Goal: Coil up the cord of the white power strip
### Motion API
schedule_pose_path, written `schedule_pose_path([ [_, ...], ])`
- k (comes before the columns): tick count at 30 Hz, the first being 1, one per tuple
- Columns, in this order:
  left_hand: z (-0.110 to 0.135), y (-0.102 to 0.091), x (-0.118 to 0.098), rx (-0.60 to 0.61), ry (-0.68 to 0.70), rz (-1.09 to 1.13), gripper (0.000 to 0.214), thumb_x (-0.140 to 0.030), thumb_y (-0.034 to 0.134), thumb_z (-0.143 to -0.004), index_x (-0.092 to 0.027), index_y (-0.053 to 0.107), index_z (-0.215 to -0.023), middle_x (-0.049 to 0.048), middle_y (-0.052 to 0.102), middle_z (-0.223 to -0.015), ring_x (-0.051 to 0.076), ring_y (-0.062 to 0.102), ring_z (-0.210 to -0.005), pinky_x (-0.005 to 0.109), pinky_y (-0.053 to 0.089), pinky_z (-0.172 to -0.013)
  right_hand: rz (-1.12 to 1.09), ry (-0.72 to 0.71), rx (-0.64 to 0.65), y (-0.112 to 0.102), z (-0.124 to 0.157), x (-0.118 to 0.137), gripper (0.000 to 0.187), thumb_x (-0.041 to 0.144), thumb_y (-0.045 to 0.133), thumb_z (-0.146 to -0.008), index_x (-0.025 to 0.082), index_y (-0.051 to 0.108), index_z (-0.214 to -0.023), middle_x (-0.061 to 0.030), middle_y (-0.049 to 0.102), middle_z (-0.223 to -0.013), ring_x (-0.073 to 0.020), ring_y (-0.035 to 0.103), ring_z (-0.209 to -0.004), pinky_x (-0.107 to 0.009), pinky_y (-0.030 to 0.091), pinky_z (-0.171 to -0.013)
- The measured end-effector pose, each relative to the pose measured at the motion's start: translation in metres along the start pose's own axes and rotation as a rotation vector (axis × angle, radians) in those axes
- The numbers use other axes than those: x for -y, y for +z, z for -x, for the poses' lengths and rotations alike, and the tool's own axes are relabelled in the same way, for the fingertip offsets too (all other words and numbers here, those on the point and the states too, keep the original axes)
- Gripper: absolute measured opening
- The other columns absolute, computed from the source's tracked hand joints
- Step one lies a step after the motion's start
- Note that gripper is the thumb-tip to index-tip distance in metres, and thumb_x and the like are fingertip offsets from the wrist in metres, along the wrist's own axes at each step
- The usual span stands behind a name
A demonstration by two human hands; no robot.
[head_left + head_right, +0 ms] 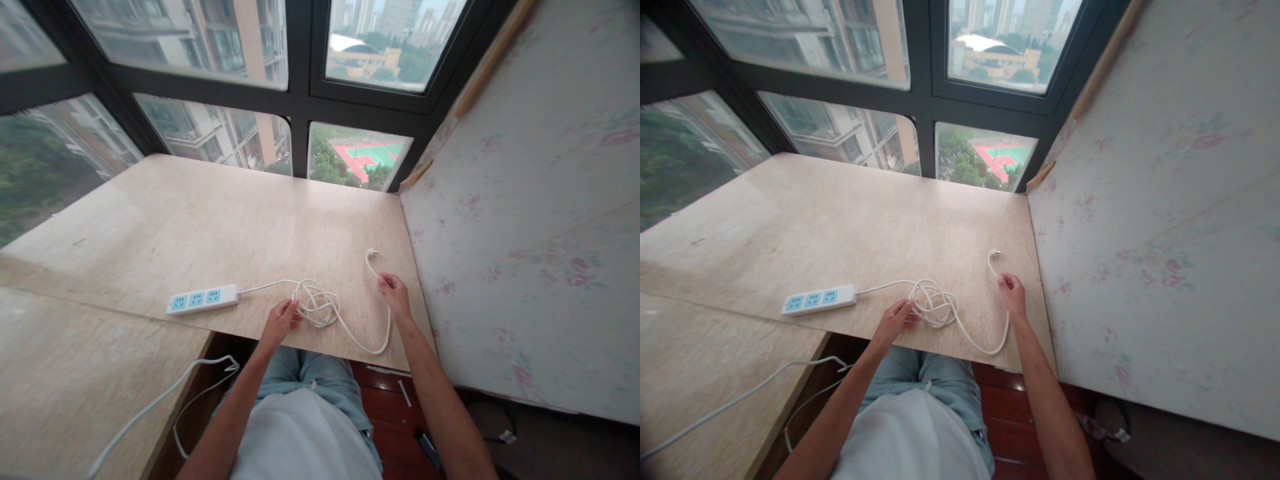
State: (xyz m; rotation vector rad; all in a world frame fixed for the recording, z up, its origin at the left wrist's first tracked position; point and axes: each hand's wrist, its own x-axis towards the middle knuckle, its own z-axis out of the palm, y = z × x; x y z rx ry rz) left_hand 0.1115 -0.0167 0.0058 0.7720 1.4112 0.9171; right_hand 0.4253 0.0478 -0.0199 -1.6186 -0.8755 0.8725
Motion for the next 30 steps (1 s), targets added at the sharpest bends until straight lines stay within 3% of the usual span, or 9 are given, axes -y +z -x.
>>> schedule_pose_path([
  [3, 0.006, -0.008, -0.005, 0.037, 0.007, 0.000, 0.038, -0.051, 0.068, -0.065, -0.014, 0.069, -0.075, 0.0060, 0.067, -0.068, 0.017, 0.064, -0.063, 0.024, 0.048, -0.055, 0.238, -0.250, -0.057, -0.002, 0.010, 0.000, 0.036, 0.032, 0.065, -0.065, 0.015, 0.064, -0.097, -0.0090, 0.065, -0.096, -0.0234, 0.057, -0.092, -0.045, 0.045, -0.088],
  [6, 0.014, -0.014, -0.007, 0.172, -0.013, 0.002, 0.031, -0.044, 0.071, -0.065, -0.014, 0.070, -0.071, 0.0065, 0.065, -0.063, 0.015, 0.061, -0.060, 0.023, 0.047, -0.055, 0.408, -0.485, -0.016, 0.004, 0.037, 0.009, 0.035, 0.026, 0.057, -0.075, 0.017, 0.062, -0.109, -0.0121, 0.061, -0.111, -0.0260, 0.052, -0.111, -0.051, 0.037, -0.101],
  [9, 0.022, -0.012, -0.005, 0.316, -0.089, 0.044, 0.026, -0.039, 0.074, -0.063, -0.014, 0.069, -0.069, 0.0056, 0.064, -0.062, 0.013, 0.059, -0.055, 0.022, 0.045, -0.050, 0.423, -0.542, 0.158, 0.020, 0.078, 0.024, 0.031, 0.026, 0.054, -0.083, 0.020, 0.061, -0.113, -0.0113, 0.060, -0.115, -0.0252, 0.052, -0.114, -0.049, 0.038, -0.103],
  [13, 0.027, -0.004, -0.001, 0.406, -0.192, 0.157, 0.040, -0.050, 0.062, -0.072, -0.013, 0.063, -0.058, 0.0089, 0.065, -0.069, 0.014, 0.059, -0.052, 0.021, 0.040, -0.041, 0.382, -0.593, 0.488, 0.051, 0.130, 0.044, 0.034, 0.029, 0.055, -0.087, 0.022, 0.057, -0.120, -0.0105, 0.059, -0.120, -0.0229, 0.052, -0.116, -0.042, 0.042, -0.102],
  [18, 0.026, -0.002, 0.000, 0.396, -0.163, 0.066, 0.046, -0.056, 0.052, -0.076, -0.013, 0.065, -0.066, 0.0084, 0.065, -0.062, 0.018, 0.062, -0.051, 0.023, 0.041, -0.039, 0.540, -0.624, 0.646, 0.083, 0.146, 0.055, 0.044, 0.036, 0.067, -0.080, 0.019, 0.058, -0.119, -0.0116, 0.062, -0.115, -0.0249, 0.056, -0.107, -0.039, 0.045, -0.092],
  [22, 0.024, -0.007, 0.001, 0.389, -0.049, -0.092, 0.044, -0.053, 0.051, -0.077, -0.013, 0.070, -0.072, 0.0115, 0.069, -0.071, 0.019, 0.063, -0.057, 0.024, 0.045, -0.042, 0.658, -0.669, 0.701, 0.089, 0.136, 0.054, 0.019, 0.032, 0.061, -0.086, 0.022, 0.066, -0.102, -0.0064, 0.070, -0.095, -0.0215, 0.062, -0.091, -0.035, 0.044, -0.083],
  [26, 0.022, -0.011, 0.007, 0.206, -0.047, 0.014, 0.033, -0.042, 0.056, -0.069, -0.014, 0.071, -0.079, 0.0117, 0.070, -0.084, 0.018, 0.063, -0.060, 0.024, 0.045, -0.043, 0.538, -0.650, 0.625, 0.079, 0.125, 0.047, 0.020, 0.031, 0.051, -0.093, 0.021, 0.068, -0.098, -0.0066, 0.072, -0.094, -0.0201, 0.064, -0.088, -0.034, 0.043, -0.083],
  [30, 0.023, -0.015, 0.012, 0.049, -0.153, 0.249, 0.032, -0.024, 0.059, -0.057, -0.013, 0.070, -0.085, 0.0102, 0.071, -0.094, 0.016, 0.063, -0.060, 0.025, 0.047, -0.048, 0.303, -0.442, 0.500, 0.065, 0.112, 0.038, 0.030, 0.038, 0.046, -0.093, 0.018, 0.067, -0.103, -0.0085, 0.072, -0.096, -0.0200, 0.065, -0.086, -0.033, 0.048, -0.080],
])
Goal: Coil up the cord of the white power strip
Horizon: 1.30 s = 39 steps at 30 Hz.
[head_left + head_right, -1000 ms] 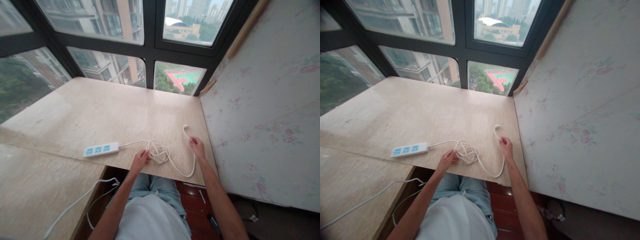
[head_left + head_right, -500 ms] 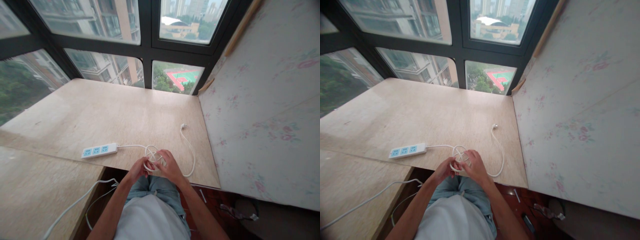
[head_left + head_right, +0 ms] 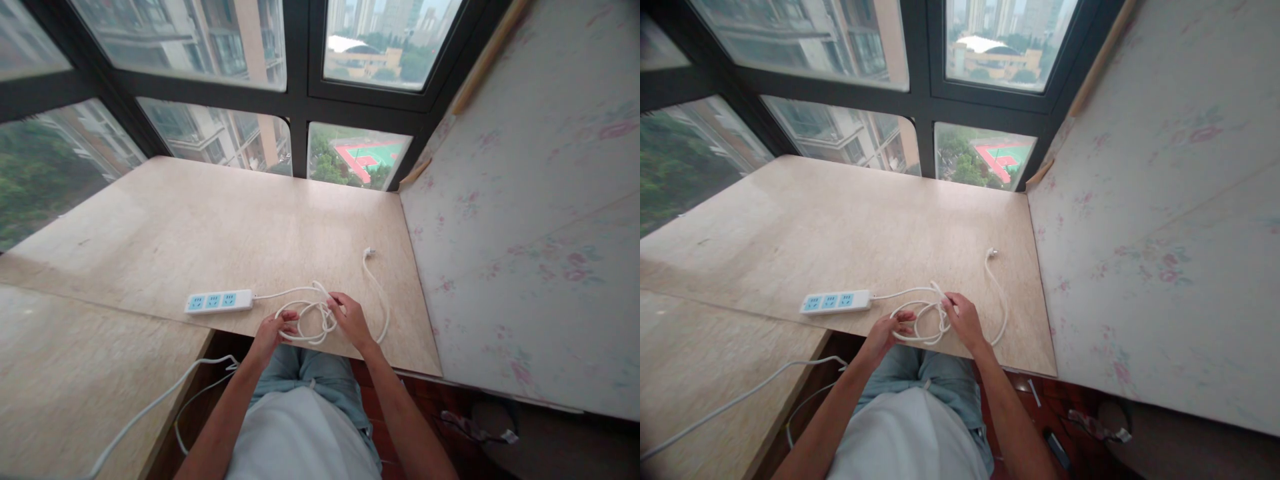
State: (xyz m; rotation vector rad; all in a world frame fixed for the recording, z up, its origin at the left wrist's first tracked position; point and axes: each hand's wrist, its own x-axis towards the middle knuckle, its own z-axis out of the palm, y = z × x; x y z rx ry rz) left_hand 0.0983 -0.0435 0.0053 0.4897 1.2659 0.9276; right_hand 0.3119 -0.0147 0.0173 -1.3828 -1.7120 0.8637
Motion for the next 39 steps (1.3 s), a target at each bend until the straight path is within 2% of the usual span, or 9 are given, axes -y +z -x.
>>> schedule_pose_path([
  [5, 0.010, -0.007, 0.002, -0.018, 0.023, 0.135, 0.041, -0.011, 0.058, -0.047, -0.012, 0.072, -0.086, 0.0097, 0.071, -0.098, 0.013, 0.061, -0.060, 0.024, 0.046, -0.056, -0.202, 0.194, -0.088, -0.005, -0.007, -0.021, 0.036, 0.045, 0.051, -0.088, 0.015, 0.068, -0.098, -0.0063, 0.071, -0.078, -0.0199, 0.065, -0.075, -0.031, 0.050, -0.074],
  [13, 0.019, -0.005, -0.003, -0.006, 0.332, -0.029, 0.039, -0.020, 0.067, -0.063, -0.017, 0.074, -0.101, 0.0095, 0.070, -0.105, 0.015, 0.060, -0.077, 0.026, 0.046, -0.066, -0.371, 0.345, -0.166, 0.009, -0.014, -0.039, 0.041, 0.054, 0.056, -0.080, 0.015, 0.068, -0.088, -0.0068, 0.069, -0.076, -0.0194, 0.062, -0.064, -0.030, 0.050, -0.058],
  [19, 0.007, -0.017, -0.020, -0.144, 0.485, 0.060, 0.031, -0.020, 0.073, -0.062, -0.019, 0.076, -0.092, 0.0067, 0.072, -0.100, 0.015, 0.061, -0.076, 0.026, 0.046, -0.066, -0.603, 0.457, -0.348, 0.009, -0.014, -0.049, 0.037, 0.051, 0.065, -0.072, 0.016, 0.065, -0.082, -0.0043, 0.066, -0.073, -0.0160, 0.058, -0.058, -0.028, 0.050, -0.054],
  [24, 0.015, -0.021, -0.032, -0.128, 0.542, 0.172, 0.019, -0.018, 0.077, -0.057, -0.018, 0.076, -0.075, 0.0055, 0.070, -0.100, 0.013, 0.060, -0.074, 0.026, 0.049, -0.071, -0.705, 0.469, -0.474, 0.001, -0.015, -0.053, 0.034, 0.049, 0.068, -0.069, 0.016, 0.063, -0.077, -0.0042, 0.066, -0.071, -0.0159, 0.059, -0.060, -0.028, 0.051, -0.057],
  [27, 0.018, -0.022, -0.035, -0.083, 0.482, 0.256, 0.016, -0.027, 0.073, -0.063, -0.014, 0.073, -0.073, 0.0066, 0.070, -0.091, 0.011, 0.058, -0.065, 0.025, 0.050, -0.061, -0.684, 0.437, -0.470, -0.004, -0.016, -0.052, 0.034, 0.049, 0.069, -0.069, 0.016, 0.064, -0.077, -0.0036, 0.066, -0.070, -0.0157, 0.060, -0.062, -0.028, 0.051, -0.058],
  [29, 0.016, -0.025, -0.035, -0.096, 0.354, 0.268, 0.023, -0.035, 0.069, -0.068, -0.012, 0.070, -0.074, 0.0057, 0.068, -0.079, 0.010, 0.054, -0.054, 0.023, 0.047, -0.048, -0.641, 0.431, -0.457, -0.007, -0.016, -0.051, 0.034, 0.049, 0.069, -0.069, 0.016, 0.065, -0.078, -0.0030, 0.066, -0.070, -0.0151, 0.059, -0.061, -0.028, 0.051, -0.058],
  [32, 0.013, -0.033, -0.030, -0.164, 0.163, 0.122, 0.025, -0.036, 0.067, -0.071, -0.012, 0.065, -0.080, 0.0033, 0.066, -0.072, 0.009, 0.051, -0.041, 0.021, 0.040, -0.035, -0.565, 0.437, -0.443, -0.010, -0.015, -0.052, 0.037, 0.051, 0.069, -0.069, 0.016, 0.065, -0.081, -0.0029, 0.066, -0.071, -0.0148, 0.059, -0.058, -0.029, 0.052, -0.058],
  [36, 0.012, -0.046, -0.017, -0.217, 0.102, -0.125, 0.034, -0.030, 0.067, -0.073, -0.016, 0.058, -0.102, 0.0023, 0.068, -0.079, 0.011, 0.058, -0.044, 0.022, 0.045, -0.038, -0.510, 0.439, -0.415, -0.011, -0.016, -0.056, 0.043, 0.056, 0.068, -0.069, 0.016, 0.065, -0.084, -0.0044, 0.068, -0.074, -0.0168, 0.062, -0.059, -0.031, 0.054, -0.060],
  [39, 0.014, -0.054, -0.007, -0.224, 0.076, -0.274, 0.043, -0.030, 0.067, -0.072, -0.018, 0.053, -0.111, 0.0033, 0.068, -0.083, 0.012, 0.059, -0.043, 0.024, 0.046, -0.039, -0.496, 0.449, -0.372, -0.014, -0.018, -0.059, 0.047, 0.058, 0.069, -0.067, 0.016, 0.066, -0.087, -0.0054, 0.069, -0.075, -0.0194, 0.064, -0.062, -0.035, 0.055, -0.062],
])
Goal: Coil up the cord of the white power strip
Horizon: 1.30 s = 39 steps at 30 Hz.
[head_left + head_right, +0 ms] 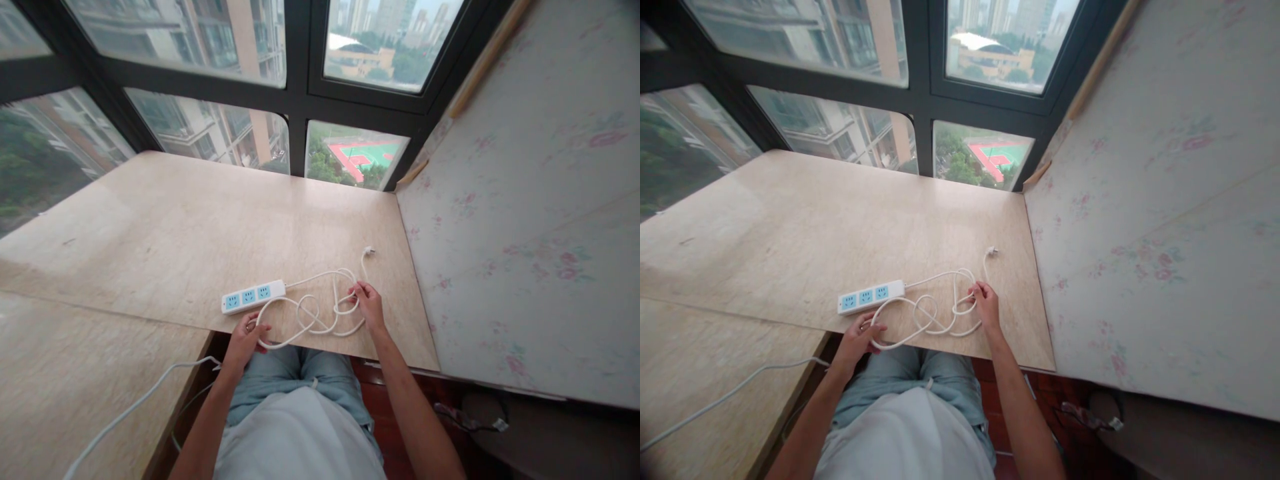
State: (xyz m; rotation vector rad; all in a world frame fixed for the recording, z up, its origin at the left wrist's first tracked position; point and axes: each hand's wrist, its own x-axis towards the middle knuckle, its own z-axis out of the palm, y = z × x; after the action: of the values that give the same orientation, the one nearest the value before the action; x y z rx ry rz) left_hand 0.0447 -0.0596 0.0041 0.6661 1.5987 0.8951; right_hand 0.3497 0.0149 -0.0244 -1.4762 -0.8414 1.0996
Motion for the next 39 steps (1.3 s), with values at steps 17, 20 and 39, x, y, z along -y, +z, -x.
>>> schedule_pose_path([
  [17, -0.025, 0.041, -0.045, -0.032, 0.947, -0.766, 0.031, -0.025, 0.051, -0.086, -0.019, 0.060, -0.115, 0.0137, 0.063, -0.111, 0.028, 0.057, -0.107, 0.040, 0.042, -0.093, 1.040, -0.586, 0.175, -0.066, -0.011, -0.001, 0.051, 0.000, 0.044, -0.069, 0.020, 0.070, -0.108, -0.0108, 0.056, -0.132, -0.0260, 0.047, -0.125, -0.046, 0.038, -0.106],
  [20, -0.052, 0.065, -0.055, 0.073, 0.939, -0.942, 0.041, -0.021, 0.056, -0.082, -0.015, 0.056, -0.123, 0.0169, 0.060, -0.121, 0.030, 0.054, -0.113, 0.041, 0.039, -0.094, 1.084, -0.628, 0.234, -0.069, -0.016, -0.002, 0.043, 0.002, 0.047, -0.074, 0.020, 0.072, -0.104, -0.0109, 0.054, -0.136, -0.0274, 0.045, -0.128, -0.046, 0.037, -0.106],
  [39, -0.132, -0.041, -0.077, -0.350, 0.699, -1.316, 0.033, -0.024, 0.041, -0.089, -0.017, 0.070, -0.103, 0.0143, 0.068, -0.100, 0.028, 0.060, -0.088, 0.035, 0.038, -0.069, 1.321, -0.357, -0.130, -0.127, -0.061, 0.007, 0.037, 0.010, 0.046, -0.081, 0.016, 0.071, -0.107, -0.0173, 0.056, -0.126, -0.0267, 0.055, -0.115, -0.037, 0.042, -0.095],
])
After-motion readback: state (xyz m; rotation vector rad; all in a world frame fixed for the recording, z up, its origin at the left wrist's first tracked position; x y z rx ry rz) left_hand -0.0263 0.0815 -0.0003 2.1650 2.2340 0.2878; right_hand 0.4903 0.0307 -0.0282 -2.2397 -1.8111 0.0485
